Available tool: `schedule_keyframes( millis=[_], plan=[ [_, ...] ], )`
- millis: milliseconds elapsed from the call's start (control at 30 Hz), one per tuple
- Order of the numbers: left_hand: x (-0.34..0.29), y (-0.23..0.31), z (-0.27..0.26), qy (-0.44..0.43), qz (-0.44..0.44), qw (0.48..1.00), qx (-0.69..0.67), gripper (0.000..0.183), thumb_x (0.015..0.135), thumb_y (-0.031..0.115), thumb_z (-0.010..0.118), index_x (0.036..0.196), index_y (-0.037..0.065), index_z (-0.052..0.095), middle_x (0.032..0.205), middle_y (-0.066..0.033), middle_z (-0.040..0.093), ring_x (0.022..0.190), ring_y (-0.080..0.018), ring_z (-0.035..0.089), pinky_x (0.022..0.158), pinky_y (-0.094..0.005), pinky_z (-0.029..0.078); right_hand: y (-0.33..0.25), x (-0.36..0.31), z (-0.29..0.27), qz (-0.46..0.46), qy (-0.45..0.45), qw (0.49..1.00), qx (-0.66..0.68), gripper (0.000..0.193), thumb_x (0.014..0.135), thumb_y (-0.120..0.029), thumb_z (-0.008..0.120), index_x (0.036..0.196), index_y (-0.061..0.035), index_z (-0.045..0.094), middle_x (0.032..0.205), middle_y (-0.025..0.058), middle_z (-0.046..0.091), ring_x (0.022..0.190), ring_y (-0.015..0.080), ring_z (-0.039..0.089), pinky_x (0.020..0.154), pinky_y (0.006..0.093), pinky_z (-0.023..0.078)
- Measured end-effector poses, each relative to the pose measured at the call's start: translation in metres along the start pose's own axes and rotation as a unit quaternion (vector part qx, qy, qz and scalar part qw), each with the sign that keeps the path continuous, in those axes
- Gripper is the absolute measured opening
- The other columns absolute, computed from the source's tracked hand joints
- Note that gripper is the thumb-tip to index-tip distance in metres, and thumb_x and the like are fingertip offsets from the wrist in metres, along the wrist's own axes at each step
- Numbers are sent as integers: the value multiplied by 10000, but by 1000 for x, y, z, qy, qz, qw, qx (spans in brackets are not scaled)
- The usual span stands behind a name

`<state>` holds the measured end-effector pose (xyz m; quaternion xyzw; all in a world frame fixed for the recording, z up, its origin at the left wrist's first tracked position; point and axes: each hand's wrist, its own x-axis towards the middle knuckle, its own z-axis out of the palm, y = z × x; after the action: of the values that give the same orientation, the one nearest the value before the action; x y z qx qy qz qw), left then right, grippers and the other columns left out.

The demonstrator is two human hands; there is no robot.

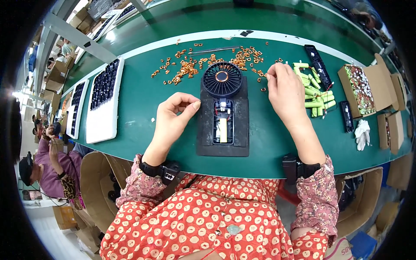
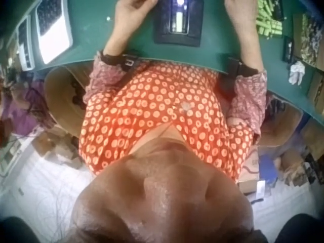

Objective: Assembling handheld portable fans by installing batteries and testing components on a production line.

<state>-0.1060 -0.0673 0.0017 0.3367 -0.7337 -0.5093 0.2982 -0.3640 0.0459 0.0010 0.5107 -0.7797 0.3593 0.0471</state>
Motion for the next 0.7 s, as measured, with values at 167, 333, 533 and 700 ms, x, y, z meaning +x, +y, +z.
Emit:
schedule_keyframes(
  millis=[167, 333, 533, 700],
  plan=[
    [-2, 4, 14, 0, 30, 999, 11, 94, 822, 94, 738, 860, 11, 717, 1081, -68, 597, 960, -155, 607, 846, -281, 484, -30, -21, -7, 157, -81, 929, 324, 185, 923, -66, 614, 1098, -11, 627, 845, -2, 630, 695, 53, 578, 629, 213, 486],
    [-3, 1, 21, 16, 46, 998, 50, 109, 802, 115, 751, 853, 21, 728, 1083, -86, 601, 1029, -193, 595, 898, -320, 467, -54, -44, -2, 211, -182, 883, 378, 114, 916, -49, 633, 1013, 6, 657, 839, -2, 628, 698, 52, 579, 633, 213, 480],
    [-5, 3, 25, 15, 57, 996, 64, 107, 791, 116, 751, 841, 24, 724, 1092, -101, 599, 1054, -224, 589, 914, -340, 456, -62, -56, 3, 7, -80, 977, 199, 75, 872, -18, 634, 947, -21, 640, 875, 94, 593, 734, 227, 632, 648, 330, 506],
    [-6, 1, 26, 20, 76, 993, 83, 103, 794, 111, 743, 830, 24, 700, 1097, -108, 595, 1057, -242, 590, 907, -346, 456, -59, -58, 5, -15, -78, 986, 145, 62, 863, -23, 632, 919, -43, 613, 858, 99, 565, 744, 278, 629, 637, 389, 505]
  ],
)
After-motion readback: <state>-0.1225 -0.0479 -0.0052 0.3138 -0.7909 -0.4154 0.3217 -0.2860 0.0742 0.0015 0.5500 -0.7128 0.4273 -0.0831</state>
